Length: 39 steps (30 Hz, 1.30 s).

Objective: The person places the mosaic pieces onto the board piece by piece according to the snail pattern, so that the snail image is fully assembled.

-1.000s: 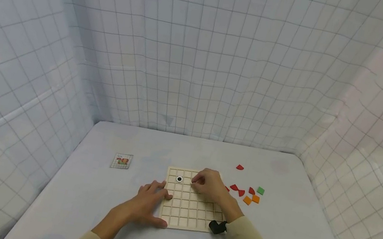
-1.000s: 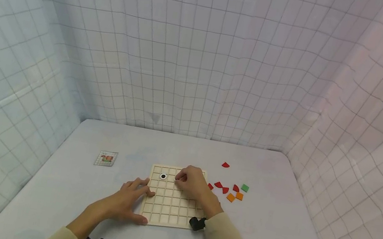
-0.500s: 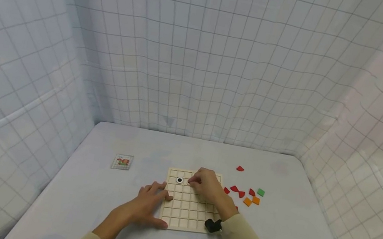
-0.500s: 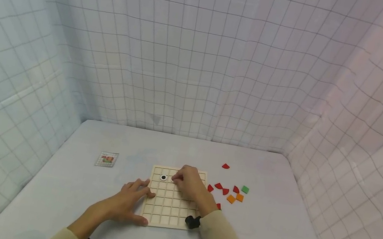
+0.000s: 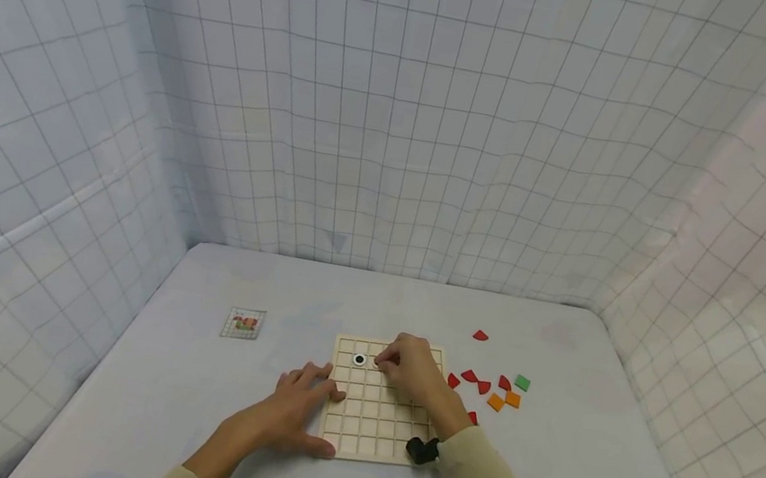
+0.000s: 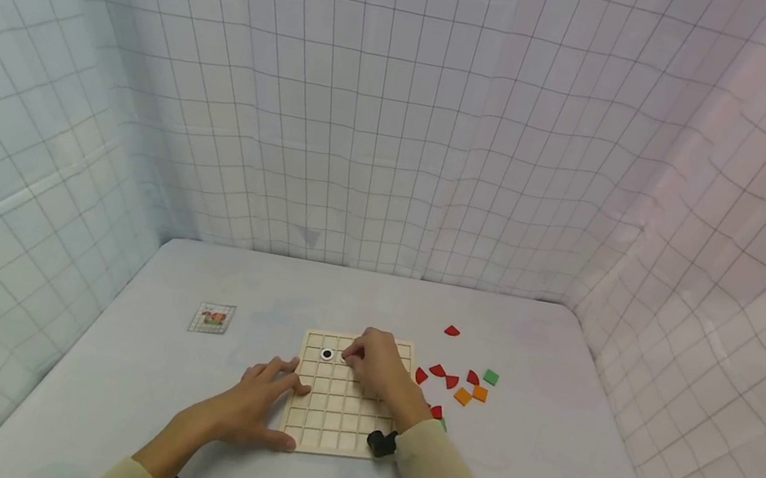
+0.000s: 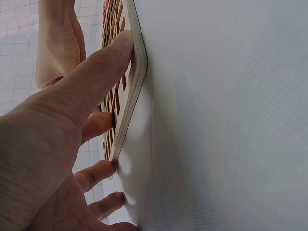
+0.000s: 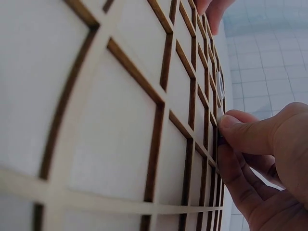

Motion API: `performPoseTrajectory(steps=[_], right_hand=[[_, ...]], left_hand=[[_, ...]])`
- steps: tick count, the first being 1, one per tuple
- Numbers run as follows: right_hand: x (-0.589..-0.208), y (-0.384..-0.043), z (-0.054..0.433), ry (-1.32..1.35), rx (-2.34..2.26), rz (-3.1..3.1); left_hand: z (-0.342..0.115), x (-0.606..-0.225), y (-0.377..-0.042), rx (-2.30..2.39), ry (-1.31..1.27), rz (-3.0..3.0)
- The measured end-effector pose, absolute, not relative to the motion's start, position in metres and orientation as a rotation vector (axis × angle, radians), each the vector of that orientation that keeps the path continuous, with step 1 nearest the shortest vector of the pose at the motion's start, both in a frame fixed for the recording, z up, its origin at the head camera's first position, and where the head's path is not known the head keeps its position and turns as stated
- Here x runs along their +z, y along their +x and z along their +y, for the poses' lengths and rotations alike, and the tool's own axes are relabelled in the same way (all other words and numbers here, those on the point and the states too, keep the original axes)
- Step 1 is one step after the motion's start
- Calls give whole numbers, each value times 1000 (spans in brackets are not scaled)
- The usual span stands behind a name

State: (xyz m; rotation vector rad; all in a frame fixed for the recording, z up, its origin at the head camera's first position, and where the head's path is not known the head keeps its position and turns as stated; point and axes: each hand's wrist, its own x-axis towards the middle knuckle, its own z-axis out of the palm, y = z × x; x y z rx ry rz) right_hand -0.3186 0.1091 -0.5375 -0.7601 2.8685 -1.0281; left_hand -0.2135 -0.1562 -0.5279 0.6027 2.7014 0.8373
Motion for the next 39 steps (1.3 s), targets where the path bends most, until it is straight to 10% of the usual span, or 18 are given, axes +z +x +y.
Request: performPoseTrajectory(steps=[18, 39], right_hand=[[-596, -355, 111, -936, -1078, 2894], [-569, -345, 113, -1016, -1005, 2850]], left_hand=[[-156, -526, -211, 856, 630, 2682], [-157, -527, -215, 840, 640, 2685]])
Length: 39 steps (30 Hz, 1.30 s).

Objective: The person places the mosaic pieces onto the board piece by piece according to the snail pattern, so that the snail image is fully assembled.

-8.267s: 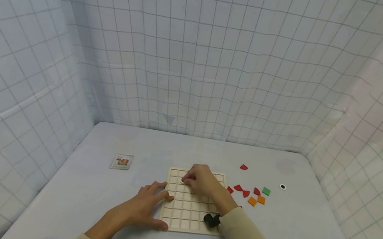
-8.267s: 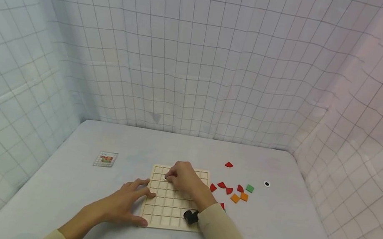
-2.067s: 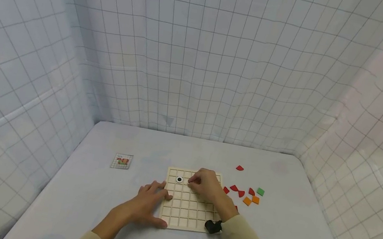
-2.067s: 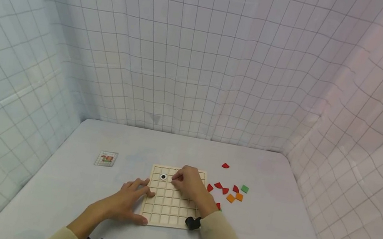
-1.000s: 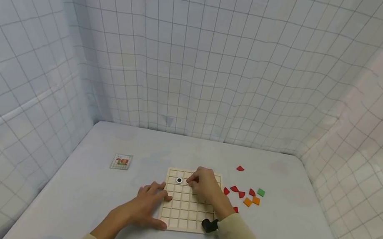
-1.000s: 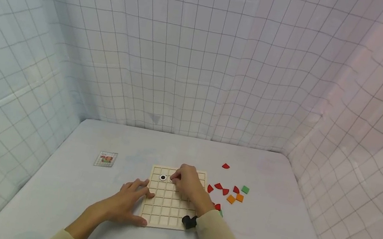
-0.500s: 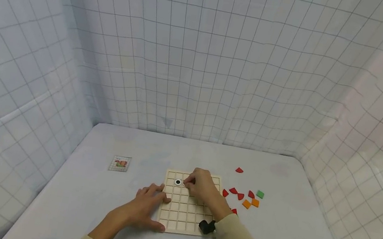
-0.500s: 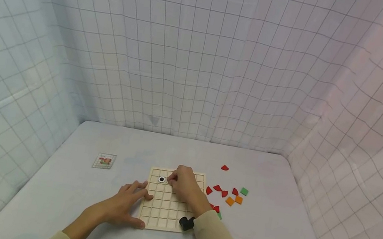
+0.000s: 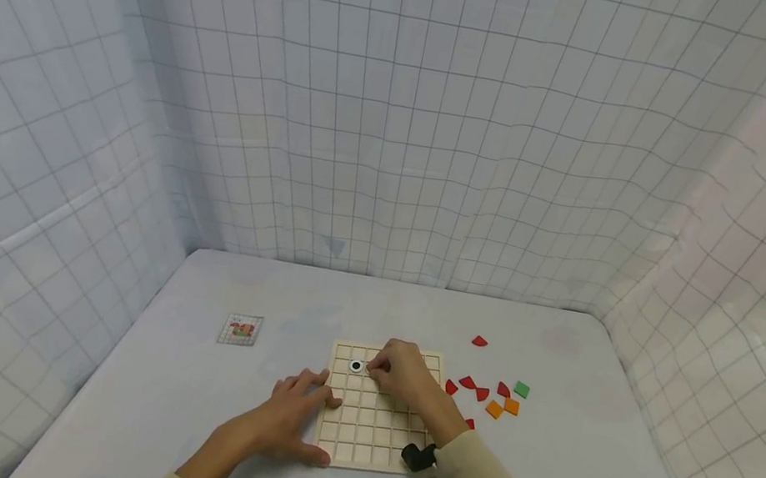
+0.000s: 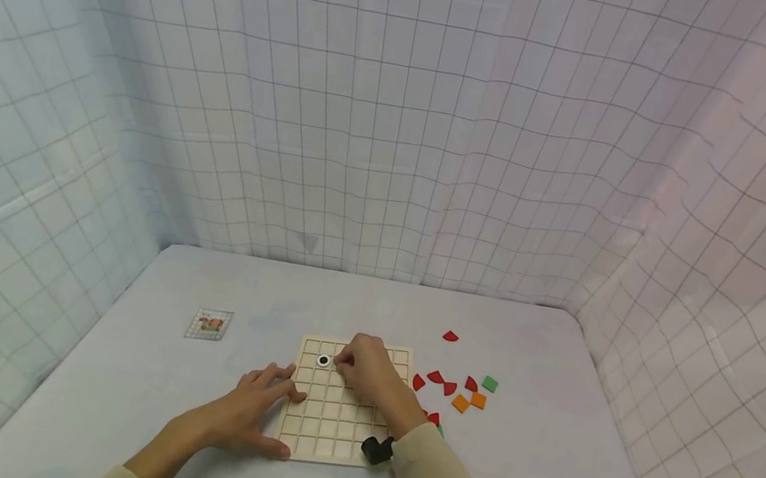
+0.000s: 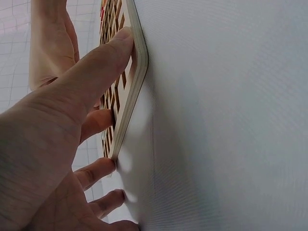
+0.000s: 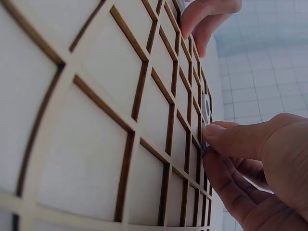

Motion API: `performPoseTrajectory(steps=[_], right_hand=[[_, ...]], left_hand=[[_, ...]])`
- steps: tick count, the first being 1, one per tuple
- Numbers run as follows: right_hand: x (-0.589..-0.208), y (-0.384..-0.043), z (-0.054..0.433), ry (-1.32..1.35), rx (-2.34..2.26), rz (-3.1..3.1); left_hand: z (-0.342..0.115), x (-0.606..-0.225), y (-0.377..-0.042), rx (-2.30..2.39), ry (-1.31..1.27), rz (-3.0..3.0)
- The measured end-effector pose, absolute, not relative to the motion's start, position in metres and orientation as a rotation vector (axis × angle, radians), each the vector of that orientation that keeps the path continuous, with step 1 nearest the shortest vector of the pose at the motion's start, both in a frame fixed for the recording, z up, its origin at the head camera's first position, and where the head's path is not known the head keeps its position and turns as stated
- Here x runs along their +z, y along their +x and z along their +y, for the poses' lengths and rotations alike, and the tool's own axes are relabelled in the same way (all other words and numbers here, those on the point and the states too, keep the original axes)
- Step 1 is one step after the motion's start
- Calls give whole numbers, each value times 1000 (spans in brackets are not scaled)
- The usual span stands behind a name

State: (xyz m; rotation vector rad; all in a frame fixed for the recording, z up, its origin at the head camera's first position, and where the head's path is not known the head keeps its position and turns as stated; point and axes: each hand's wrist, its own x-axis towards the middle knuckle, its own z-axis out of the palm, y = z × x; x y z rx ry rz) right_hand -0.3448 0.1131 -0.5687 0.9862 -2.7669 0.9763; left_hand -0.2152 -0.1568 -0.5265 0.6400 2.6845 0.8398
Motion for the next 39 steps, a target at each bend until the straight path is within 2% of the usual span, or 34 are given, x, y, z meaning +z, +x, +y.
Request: performPoseTrajectory(steps=[4, 8, 11, 14, 17, 21, 24, 39], right_hand=[[-538, -324, 112, 943, 1036, -2803], [-524, -313, 115, 887, 1013, -2818], [-528, -315, 128, 924, 1003, -2754], [-557, -333, 151, 1014, 960, -2629], [-560, -335, 166, 995, 961, -2614], [-531, -314, 177, 821, 1013, -2759], [-523, -306, 189, 690, 980, -2861], [-522, -308, 236, 518, 854, -3114]], left_hand=[[-156, -526, -214, 841, 634, 2693], [-156, -525, -213, 838, 619, 2698], [-155, -525, -213, 839, 606, 2694], [-155, -525, -213, 842, 597, 2693], [-156, -525, -214, 846, 597, 2694], [-157, -526, -214, 867, 581, 2680], [-158, -528, -213, 879, 575, 2664], [-159, -528, -211, 899, 534, 2654]])
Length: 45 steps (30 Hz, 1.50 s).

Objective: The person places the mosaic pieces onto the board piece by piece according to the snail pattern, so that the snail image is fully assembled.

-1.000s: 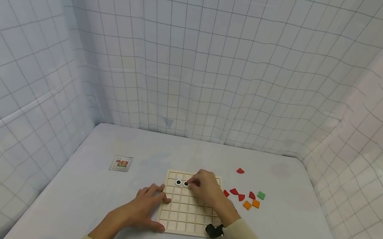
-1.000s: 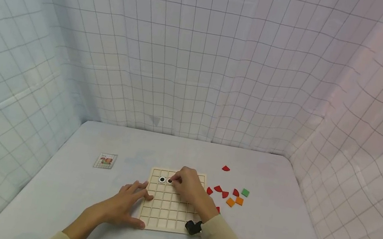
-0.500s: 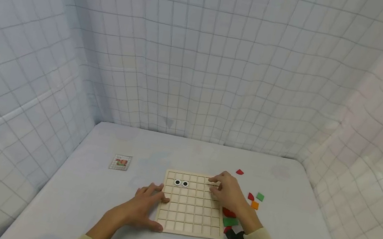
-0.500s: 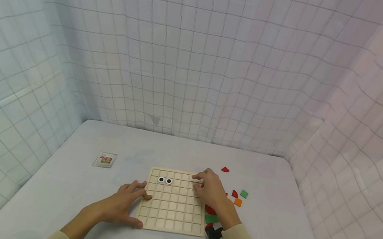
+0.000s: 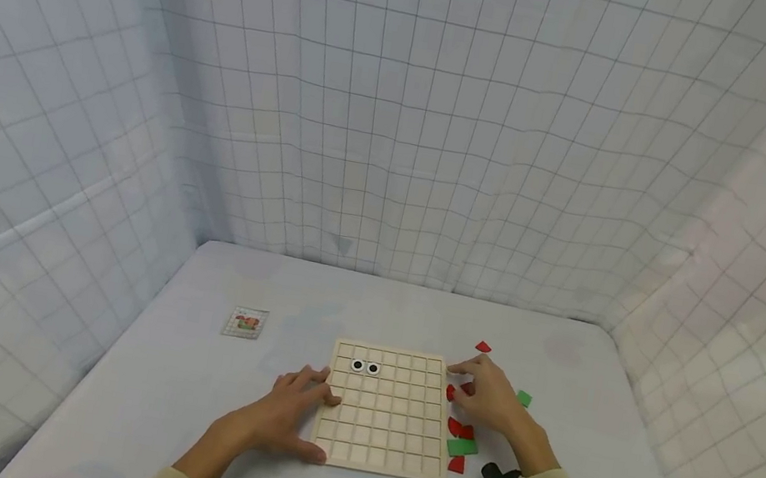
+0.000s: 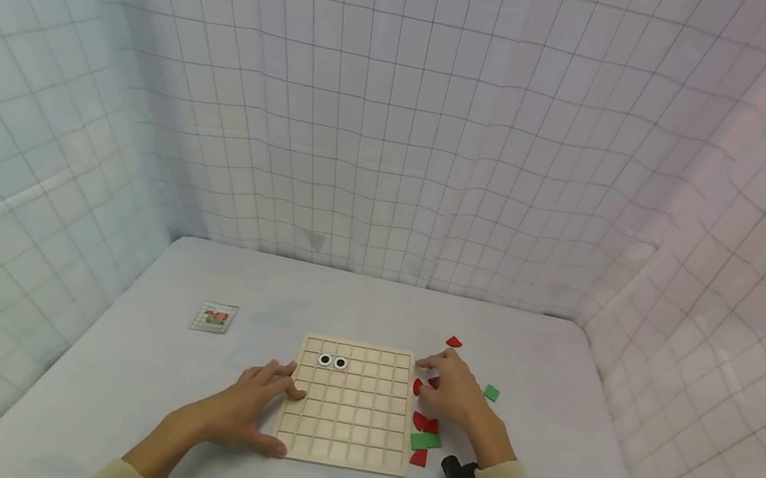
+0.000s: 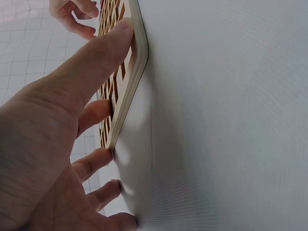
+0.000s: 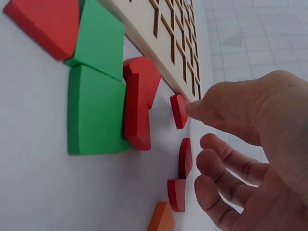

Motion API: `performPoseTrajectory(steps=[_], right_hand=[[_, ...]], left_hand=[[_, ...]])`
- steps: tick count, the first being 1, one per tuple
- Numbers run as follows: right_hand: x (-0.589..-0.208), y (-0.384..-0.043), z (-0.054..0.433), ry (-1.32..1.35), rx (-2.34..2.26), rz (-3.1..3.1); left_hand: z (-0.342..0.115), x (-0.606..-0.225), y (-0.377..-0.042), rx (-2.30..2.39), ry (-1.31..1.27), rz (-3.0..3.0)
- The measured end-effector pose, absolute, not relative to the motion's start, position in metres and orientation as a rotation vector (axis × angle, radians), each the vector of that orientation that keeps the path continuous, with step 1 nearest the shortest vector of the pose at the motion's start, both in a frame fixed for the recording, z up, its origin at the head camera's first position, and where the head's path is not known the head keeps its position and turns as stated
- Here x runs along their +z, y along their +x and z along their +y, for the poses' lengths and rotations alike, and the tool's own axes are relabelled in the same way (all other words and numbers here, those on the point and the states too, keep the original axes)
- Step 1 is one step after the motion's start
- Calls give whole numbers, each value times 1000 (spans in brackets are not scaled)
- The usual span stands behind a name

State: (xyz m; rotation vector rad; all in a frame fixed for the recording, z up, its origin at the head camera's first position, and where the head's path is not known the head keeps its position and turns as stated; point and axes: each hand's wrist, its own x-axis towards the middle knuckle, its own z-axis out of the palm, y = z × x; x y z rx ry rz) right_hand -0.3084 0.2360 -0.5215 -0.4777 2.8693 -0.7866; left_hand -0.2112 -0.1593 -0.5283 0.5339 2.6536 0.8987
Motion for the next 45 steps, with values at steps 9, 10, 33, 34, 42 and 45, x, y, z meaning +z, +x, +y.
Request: performPoseTrajectory(steps=[9, 10, 33, 34, 42, 45], right_hand=[[-526, -308, 247, -493, -774, 2869], [-527, -308, 247, -483, -780, 2868], [-533, -308, 240, -336, -901, 2870], [-533, -307, 240, -325, -913, 2868], [-533, -305, 242, -303, -978, 2864], [-532, -304, 241, -301, -986, 2865]], left_hand=[[-155, -532, -213, 922, 552, 2653], [-154, -533, -213, 919, 553, 2652], [-155, -532, -213, 890, 571, 2669], [-155, -532, -213, 890, 572, 2668], [-156, -529, -214, 873, 597, 2673], [-157, -528, -215, 869, 590, 2675]])
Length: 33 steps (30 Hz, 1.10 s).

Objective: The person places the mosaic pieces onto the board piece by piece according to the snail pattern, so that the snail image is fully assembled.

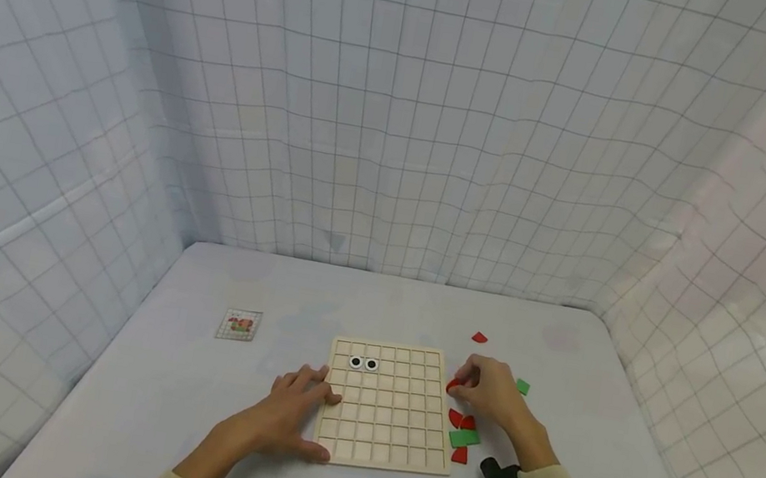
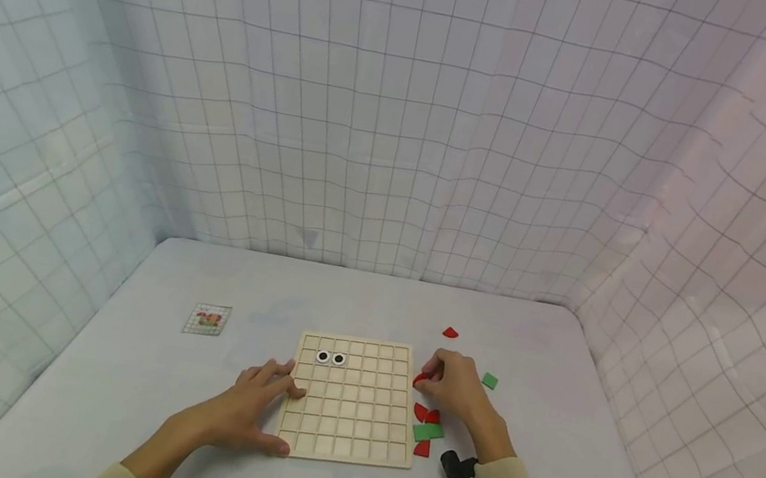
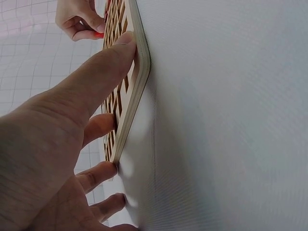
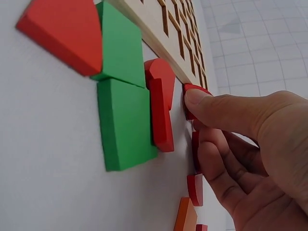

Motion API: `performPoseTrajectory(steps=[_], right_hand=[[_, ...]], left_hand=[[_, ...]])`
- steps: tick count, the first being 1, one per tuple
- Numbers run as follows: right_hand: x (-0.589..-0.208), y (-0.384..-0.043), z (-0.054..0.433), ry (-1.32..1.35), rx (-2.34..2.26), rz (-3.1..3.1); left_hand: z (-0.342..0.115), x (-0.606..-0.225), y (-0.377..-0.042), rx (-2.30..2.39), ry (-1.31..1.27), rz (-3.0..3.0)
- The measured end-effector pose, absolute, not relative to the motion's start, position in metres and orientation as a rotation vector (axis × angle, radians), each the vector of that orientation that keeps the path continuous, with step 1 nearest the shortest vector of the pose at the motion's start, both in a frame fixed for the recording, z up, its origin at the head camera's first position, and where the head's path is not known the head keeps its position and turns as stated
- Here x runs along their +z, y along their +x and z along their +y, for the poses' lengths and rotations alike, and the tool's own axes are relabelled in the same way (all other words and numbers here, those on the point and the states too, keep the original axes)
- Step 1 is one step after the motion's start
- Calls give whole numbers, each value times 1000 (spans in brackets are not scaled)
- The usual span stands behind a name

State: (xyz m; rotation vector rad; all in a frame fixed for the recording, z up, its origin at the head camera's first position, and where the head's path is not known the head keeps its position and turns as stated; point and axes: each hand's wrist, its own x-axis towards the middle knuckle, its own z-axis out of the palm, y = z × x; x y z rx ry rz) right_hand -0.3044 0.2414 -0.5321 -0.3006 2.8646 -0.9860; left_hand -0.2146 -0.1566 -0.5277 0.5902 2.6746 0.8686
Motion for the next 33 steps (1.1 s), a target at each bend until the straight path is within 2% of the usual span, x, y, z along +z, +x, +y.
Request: performPoseTrajectory(steps=[16, 33], right_hand=[[-530, -311, 242, -329, -993, 2860], [-523, -304, 239, -378, -1061, 2949]], left_hand=[[-159, -529, -217, 906, 572, 2681], [-157, -529, -215, 864, 573, 2669]])
